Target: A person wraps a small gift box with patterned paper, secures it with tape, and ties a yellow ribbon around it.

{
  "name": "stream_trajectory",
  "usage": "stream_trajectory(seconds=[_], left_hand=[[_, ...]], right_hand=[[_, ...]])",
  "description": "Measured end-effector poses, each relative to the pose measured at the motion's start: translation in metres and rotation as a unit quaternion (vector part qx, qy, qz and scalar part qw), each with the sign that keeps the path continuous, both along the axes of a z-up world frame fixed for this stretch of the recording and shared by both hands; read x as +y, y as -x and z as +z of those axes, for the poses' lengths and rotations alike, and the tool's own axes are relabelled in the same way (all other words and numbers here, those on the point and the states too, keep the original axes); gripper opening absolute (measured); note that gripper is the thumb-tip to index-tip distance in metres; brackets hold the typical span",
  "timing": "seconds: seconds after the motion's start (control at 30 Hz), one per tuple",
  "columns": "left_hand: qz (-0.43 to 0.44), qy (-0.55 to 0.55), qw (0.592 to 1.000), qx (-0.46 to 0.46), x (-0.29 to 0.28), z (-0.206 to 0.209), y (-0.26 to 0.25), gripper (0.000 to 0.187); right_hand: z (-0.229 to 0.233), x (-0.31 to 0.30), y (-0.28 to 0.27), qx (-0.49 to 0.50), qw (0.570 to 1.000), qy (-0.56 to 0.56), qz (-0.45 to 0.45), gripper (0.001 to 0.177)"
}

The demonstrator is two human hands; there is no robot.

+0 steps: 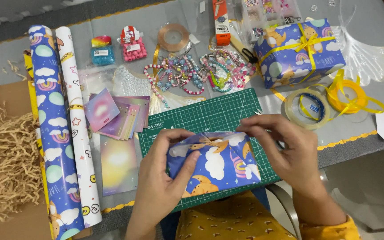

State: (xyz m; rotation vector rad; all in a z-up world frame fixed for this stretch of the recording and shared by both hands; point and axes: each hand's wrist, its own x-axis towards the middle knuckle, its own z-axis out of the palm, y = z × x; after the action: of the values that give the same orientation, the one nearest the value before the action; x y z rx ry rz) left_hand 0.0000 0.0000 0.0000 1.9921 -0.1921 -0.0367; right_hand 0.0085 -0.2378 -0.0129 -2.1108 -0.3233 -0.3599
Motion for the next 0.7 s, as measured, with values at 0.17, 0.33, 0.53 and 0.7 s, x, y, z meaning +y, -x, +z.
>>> stream_trajectory(seconds=[0.17, 0.33, 0.53, 0.7], left_hand=[[0.043, 0.198, 0.978, 0.042, -0.008, -0.027, 0.006, 0.034], [0.029, 0.209, 0.976, 0.057, -0.011, -0.026, 0.012, 0.039], [0.037, 0.149, 0.986, 0.058, -0.008, -0.027, 0.013, 0.036], [0.044, 0.208, 0.972, 0.103, -0.006, -0.028, 0.012, 0.032]], right_hand=[[-0.049, 0.01, 0.039, 0.082, 0.963, -0.239, 0.091, 0.086], [-0.081, 0.01, 0.063, 0.062, 0.99, -0.069, 0.105, 0.093], [-0.123, 0.008, 0.079, -0.047, 0.999, 0.013, 0.0, 0.075], [-0.136, 0.001, 0.083, -0.181, 0.98, 0.062, -0.062, 0.061]])
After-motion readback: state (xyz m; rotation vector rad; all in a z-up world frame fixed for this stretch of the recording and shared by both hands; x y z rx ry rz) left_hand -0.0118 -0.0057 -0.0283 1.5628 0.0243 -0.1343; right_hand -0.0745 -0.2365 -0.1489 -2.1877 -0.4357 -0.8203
